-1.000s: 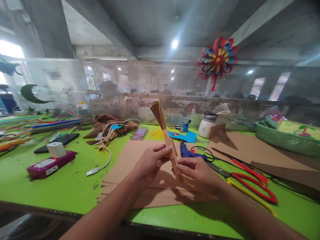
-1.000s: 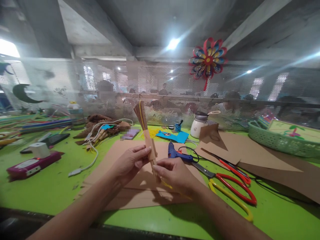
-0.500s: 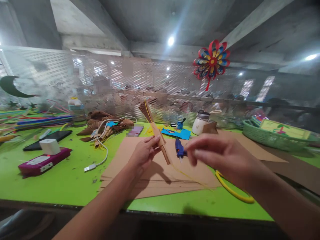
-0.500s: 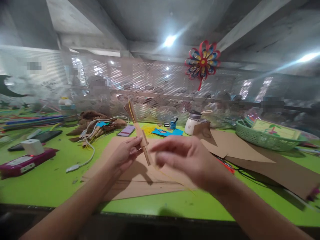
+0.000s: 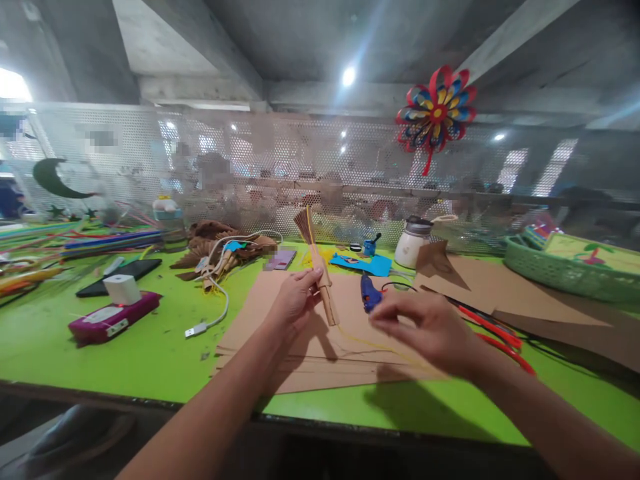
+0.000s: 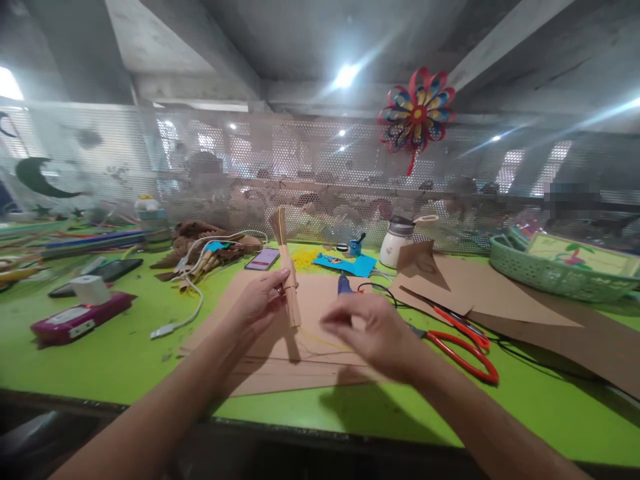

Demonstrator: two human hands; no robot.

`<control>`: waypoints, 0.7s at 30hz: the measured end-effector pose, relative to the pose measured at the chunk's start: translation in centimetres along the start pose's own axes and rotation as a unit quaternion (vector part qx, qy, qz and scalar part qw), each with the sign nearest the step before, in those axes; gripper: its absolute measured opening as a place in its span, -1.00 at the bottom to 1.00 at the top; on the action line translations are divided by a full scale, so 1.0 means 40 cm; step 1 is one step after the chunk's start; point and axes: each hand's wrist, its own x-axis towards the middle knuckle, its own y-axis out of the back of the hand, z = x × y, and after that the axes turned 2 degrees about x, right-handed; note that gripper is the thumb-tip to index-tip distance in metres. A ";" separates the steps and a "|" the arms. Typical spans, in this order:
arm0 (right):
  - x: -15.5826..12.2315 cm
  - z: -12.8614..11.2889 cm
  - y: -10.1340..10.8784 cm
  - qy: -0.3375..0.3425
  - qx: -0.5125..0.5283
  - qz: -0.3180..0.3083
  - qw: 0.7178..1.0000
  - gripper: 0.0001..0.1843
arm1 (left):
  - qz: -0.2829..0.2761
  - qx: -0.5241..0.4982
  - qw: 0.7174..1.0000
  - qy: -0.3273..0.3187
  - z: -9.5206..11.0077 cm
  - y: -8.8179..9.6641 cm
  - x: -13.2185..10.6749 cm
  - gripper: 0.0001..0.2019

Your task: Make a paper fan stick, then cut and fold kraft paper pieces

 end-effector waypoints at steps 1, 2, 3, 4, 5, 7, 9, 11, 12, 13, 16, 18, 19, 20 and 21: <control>0.022 0.050 0.013 -0.024 -0.001 0.032 0.999 -0.84 | 0.005 -0.004 1.000 0.005 0.002 0.001 0.001 -0.81; 0.044 0.099 0.028 -0.059 -0.001 0.059 0.997 -0.80 | 0.010 -0.009 1.000 0.009 0.005 0.003 0.002 -0.81; 0.065 0.144 0.043 -0.092 -0.001 0.101 0.991 -0.74 | 0.015 -0.015 1.000 0.011 0.010 0.005 0.003 -0.82; 0.085 0.184 0.057 -0.120 -0.003 0.124 0.985 -0.69 | 0.021 -0.023 0.999 0.010 0.017 0.006 0.004 -0.84; 0.102 0.215 0.070 -0.145 -0.005 0.144 0.979 -0.64 | 0.026 -0.034 0.999 0.006 0.025 0.009 0.004 -0.87; 0.129 0.254 0.085 -0.172 -0.035 0.165 0.970 -0.49 | 0.026 -0.067 0.997 -0.006 0.045 0.014 0.006 -0.92; 0.144 0.264 0.087 -0.163 -0.079 0.135 0.974 -0.46 | 0.018 -0.101 0.995 -0.006 0.064 0.020 0.006 -0.89; 0.144 0.261 0.077 -0.135 -0.107 0.082 0.982 -0.60 | 0.007 -0.125 0.992 -0.001 0.078 0.025 0.004 -0.85; 0.139 0.259 0.069 -0.119 -0.118 0.057 0.984 -0.72 | 0.002 -0.131 0.991 0.000 0.082 0.027 0.001 -0.85; 0.131 0.261 0.060 -0.106 -0.132 0.032 0.985 -0.83 | -0.005 -0.132 0.991 -0.001 0.084 0.028 -0.001 -0.87; 0.101 0.293 0.029 -0.063 -0.262 -0.064 0.961 -0.81 | -0.028 -0.115 0.993 -0.007 0.078 0.027 -0.011 -0.93; 0.087 0.329 0.008 -0.063 -0.340 -0.080 0.935 -0.68 | -0.037 -0.096 0.995 -0.002 0.070 0.023 -0.016 -0.94; 0.083 0.346 -0.002 -0.062 -0.368 -0.078 0.924 -0.64 | -0.041 -0.087 0.995 -0.002 0.066 0.021 -0.019 -0.93; 0.081 0.359 -0.010 -0.059 -0.385 -0.073 0.918 -0.61 | -0.044 -0.078 0.996 -0.001 0.063 0.019 -0.020 -0.92; 0.081 0.369 -0.016 -0.058 -0.393 -0.067 0.915 -0.60 | -0.047 -0.071 0.996 0.001 0.060 0.018 -0.021 -0.92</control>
